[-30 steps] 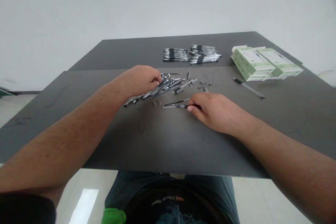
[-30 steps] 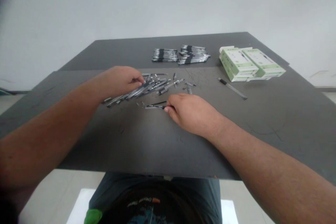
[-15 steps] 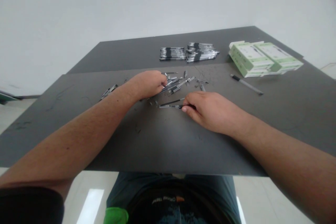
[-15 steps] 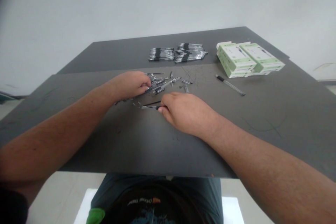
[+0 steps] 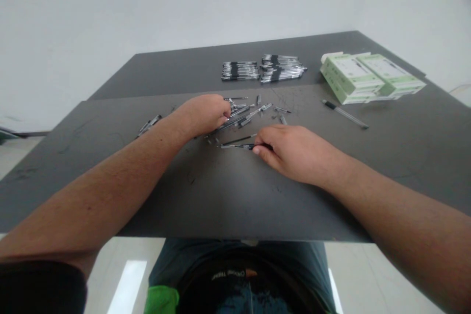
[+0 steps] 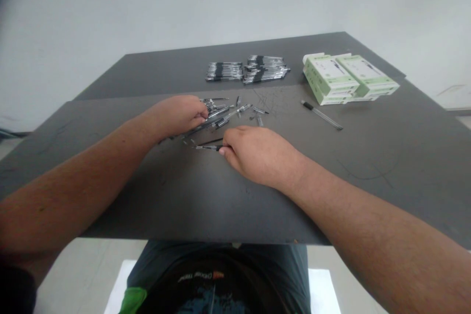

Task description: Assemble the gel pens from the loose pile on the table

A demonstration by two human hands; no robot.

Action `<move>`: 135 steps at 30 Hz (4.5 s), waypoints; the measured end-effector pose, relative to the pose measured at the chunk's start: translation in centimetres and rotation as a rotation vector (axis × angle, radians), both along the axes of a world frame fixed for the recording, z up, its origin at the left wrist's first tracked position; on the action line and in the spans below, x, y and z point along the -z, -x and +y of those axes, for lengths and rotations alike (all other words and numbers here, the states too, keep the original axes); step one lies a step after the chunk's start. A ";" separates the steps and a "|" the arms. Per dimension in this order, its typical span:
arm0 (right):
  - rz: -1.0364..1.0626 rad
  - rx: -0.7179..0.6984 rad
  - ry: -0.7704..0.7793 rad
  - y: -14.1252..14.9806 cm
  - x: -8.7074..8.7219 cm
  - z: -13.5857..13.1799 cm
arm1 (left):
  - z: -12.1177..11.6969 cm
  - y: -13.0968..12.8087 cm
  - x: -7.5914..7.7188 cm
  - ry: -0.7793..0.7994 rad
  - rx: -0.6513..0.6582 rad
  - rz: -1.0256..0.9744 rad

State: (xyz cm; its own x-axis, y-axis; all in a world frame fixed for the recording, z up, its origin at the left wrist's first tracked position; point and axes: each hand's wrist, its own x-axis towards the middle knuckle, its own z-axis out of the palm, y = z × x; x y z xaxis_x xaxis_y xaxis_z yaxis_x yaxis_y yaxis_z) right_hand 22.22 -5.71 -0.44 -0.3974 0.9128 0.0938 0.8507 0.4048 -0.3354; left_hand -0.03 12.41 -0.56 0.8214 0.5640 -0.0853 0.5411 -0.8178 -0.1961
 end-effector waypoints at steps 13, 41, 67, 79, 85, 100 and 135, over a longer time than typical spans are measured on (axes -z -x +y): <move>-0.015 -0.021 -0.019 -0.1 0.2 0.0 | -0.3 -1.4 -0.2 0.012 -0.034 0.100; 0.046 -0.058 -0.252 -1.0 0.2 -0.3 | -9.9 4.3 -0.3 0.515 -0.175 -0.898; 0.042 -0.087 -0.225 -0.5 0.4 -0.7 | -11.1 3.3 0.7 0.419 -0.080 -0.823; 0.032 -0.075 -0.163 -0.1 0.3 -0.9 | -11.6 2.7 1.1 0.469 -0.109 -0.798; 0.011 -0.064 -0.153 -0.1 0.4 -0.9 | -11.5 2.6 1.0 0.456 -0.146 -0.776; 0.016 -0.042 -0.163 0.3 0.2 -1.2 | -11.8 2.6 1.0 0.384 -0.063 -0.752; 0.001 -0.077 -0.148 0.4 -0.1 -1.1 | -11.7 2.7 1.1 0.312 0.037 -0.693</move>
State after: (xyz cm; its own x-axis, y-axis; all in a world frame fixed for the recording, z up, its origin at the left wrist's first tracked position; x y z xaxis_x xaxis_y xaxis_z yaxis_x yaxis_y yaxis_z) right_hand 21.81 -6.85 -0.38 -0.4656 0.8560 0.2249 0.8150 0.5137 -0.2679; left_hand -2.75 0.71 -1.71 0.7628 0.5696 0.3060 0.4275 -0.7994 0.4222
